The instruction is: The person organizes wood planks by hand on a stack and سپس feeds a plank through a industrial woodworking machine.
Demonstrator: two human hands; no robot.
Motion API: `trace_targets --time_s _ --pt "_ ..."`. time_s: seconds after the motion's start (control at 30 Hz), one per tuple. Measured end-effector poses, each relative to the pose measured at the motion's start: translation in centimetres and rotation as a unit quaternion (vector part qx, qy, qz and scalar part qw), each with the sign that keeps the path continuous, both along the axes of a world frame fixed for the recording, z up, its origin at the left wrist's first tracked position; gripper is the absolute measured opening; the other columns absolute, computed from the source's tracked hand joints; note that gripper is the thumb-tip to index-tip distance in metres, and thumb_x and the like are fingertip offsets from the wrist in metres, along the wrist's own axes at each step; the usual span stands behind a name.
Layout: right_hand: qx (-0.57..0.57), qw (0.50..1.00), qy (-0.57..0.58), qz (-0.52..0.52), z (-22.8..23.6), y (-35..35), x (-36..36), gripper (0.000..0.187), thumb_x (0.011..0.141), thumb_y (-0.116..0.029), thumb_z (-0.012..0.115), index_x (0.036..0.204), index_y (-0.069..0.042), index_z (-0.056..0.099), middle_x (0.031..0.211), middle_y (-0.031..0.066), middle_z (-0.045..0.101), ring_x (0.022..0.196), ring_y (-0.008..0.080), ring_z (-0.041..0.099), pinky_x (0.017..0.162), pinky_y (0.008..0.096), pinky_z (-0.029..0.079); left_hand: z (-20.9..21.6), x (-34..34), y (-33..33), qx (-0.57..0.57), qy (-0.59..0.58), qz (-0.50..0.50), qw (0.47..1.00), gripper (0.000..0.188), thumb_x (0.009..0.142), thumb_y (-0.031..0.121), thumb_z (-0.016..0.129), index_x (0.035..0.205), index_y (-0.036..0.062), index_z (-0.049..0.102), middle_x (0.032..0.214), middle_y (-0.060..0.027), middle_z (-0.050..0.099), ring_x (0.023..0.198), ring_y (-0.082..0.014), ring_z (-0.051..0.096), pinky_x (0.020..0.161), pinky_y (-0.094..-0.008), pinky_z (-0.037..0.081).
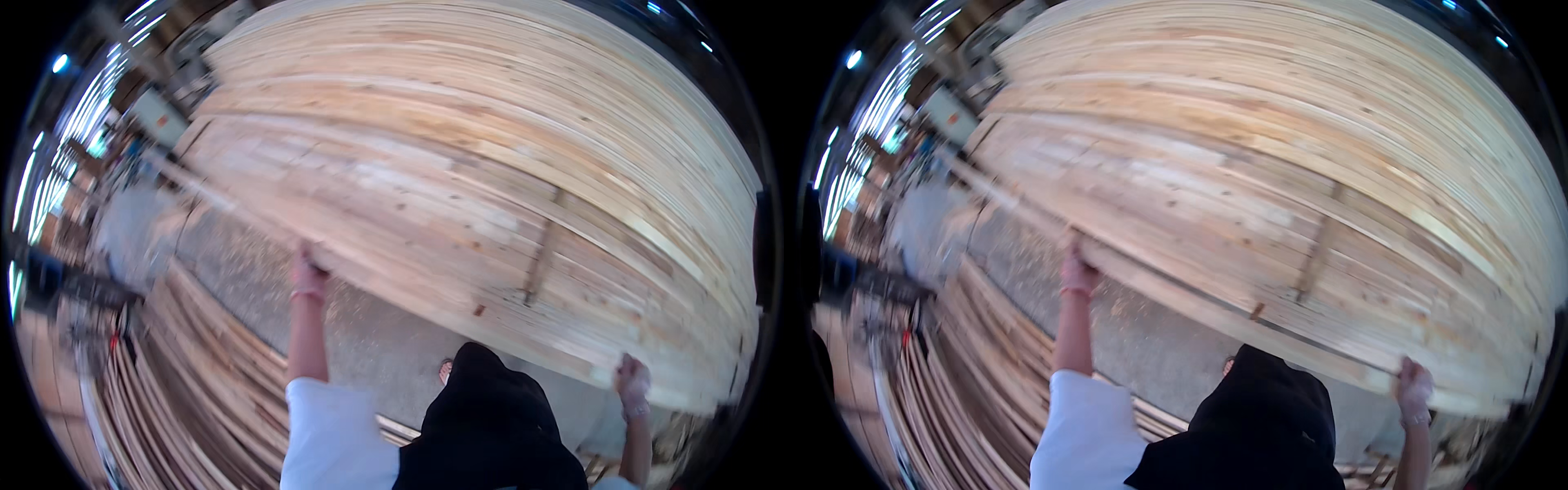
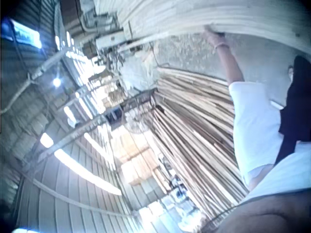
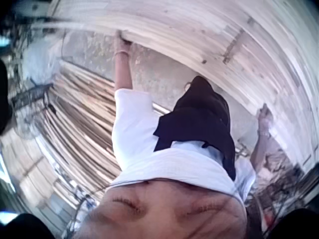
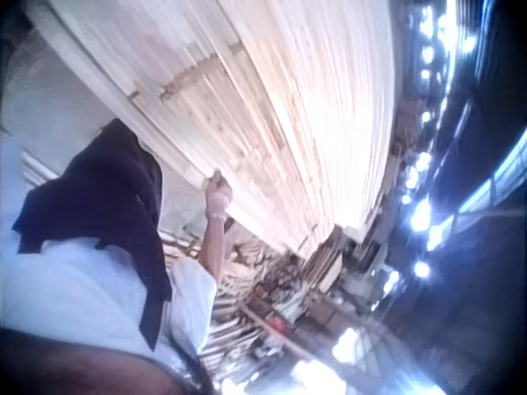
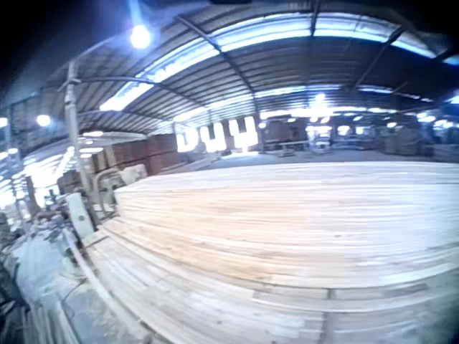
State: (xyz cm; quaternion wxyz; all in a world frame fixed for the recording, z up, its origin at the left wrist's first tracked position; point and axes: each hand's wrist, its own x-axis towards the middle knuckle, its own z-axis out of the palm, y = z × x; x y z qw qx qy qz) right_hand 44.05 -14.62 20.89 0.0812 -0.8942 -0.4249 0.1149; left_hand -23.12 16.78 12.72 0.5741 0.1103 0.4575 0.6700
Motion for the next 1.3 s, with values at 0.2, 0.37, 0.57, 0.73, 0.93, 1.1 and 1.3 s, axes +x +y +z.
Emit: trace_targets --time_s 0.2,0.37,0.57,0.73,0.93,1.1,1.3 --pt "-0.044 0.993 0.047 0.101 -1.8 7.4 -11.9 0.052 0.092 -0.052 0.047 0.070 -0.008 0.065 0.067 0.0155 0.064 0.068 0.0353 0.063 0.067 0.0470 0.050 -0.2 4.4 -6.1 -0.074 -0.062 -0.124 0.988 0.063 0.089 0.066 0.046 0.109 0.0077 0.058 0.091 -0.0061 0.063 0.075 -0.0194 0.059 0.068 -0.0311 0.052" --pt "-0.080 0.954 0.166 0.238 -2.3 11.4 -18.4 0.052 0.093 -0.055 0.040 0.097 -0.010 0.067 0.088 0.0170 0.068 0.087 0.0338 0.066 0.077 0.0466 0.050 -7.2 18.7 -16.4 0.009 -0.189 -0.507 0.841 0.044 0.085 0.035 0.068 0.119 0.0089 0.058 0.116 -0.0139 0.063 0.106 -0.0299 0.063 0.099 -0.0534 0.045" --pt "0.069 0.895 0.149 0.414 -4.1 14.0 -25.4 0.036 0.090 -0.046 0.050 0.098 -0.014 0.064 0.091 0.0136 0.067 0.091 0.0338 0.064 0.080 0.0441 0.049 -4.9 26.0 -17.8 -0.030 -0.115 -0.545 0.830 0.043 0.089 0.029 0.063 0.123 0.0037 0.055 0.119 -0.0124 0.061 0.104 -0.0266 0.062 0.093 -0.0454 0.050" --pt "-0.081 0.911 0.062 0.399 -2.5 11.3 -17.9 0.039 0.088 -0.050 0.050 0.095 -0.014 0.063 0.088 0.0126 0.068 0.087 0.0343 0.065 0.078 0.0443 0.049 -7.0 20.5 -15.7 -0.093 -0.031 -0.456 0.885 0.030 0.092 0.028 0.058 0.110 0.0040 0.058 0.106 -0.0109 0.066 0.095 -0.0252 0.065 0.084 -0.0451 0.055" --pt "-0.338 0.916 0.126 0.175 -3.0 5.2 -5.1 0.060 0.087 -0.062 0.045 0.093 -0.009 0.072 0.090 0.0167 0.069 0.090 0.0326 0.066 0.081 0.0427 0.050 -5.1 14.3 -13.7 -0.022 -0.028 -0.280 0.959 0.038 0.094 0.040 0.054 0.113 0.0073 0.057 0.102 -0.0059 0.067 0.088 -0.0211 0.064 0.083 -0.0440 0.055" --pt "-0.256 0.879 0.229 0.330 -1.5 8.8 -9.7 0.054 0.086 -0.059 0.046 0.106 -0.013 0.068 0.099 0.0165 0.068 0.097 0.0340 0.064 0.083 0.0459 0.049 -2.5 21.1 -17.4 0.013 -0.074 -0.213 0.974 0.041 0.093 0.043 0.054 0.114 0.0084 0.056 0.101 -0.0048 0.066 0.092 -0.0216 0.062 0.086 -0.0448 0.053" --pt "0.058 0.860 0.249 0.441 -2.6 12.4 -9.3 0.042 0.081 -0.046 0.058 0.094 -0.006 0.066 0.087 0.0188 0.067 0.082 0.0361 0.066 0.073 0.0472 0.050 -7.0 31.7 -21.2 -0.059 -0.084 -0.457 0.884 0.044 0.091 0.042 0.058 0.118 0.0084 0.054 0.106 -0.0068 0.063 0.098 -0.0232 0.060 0.090 -0.0478 0.051"
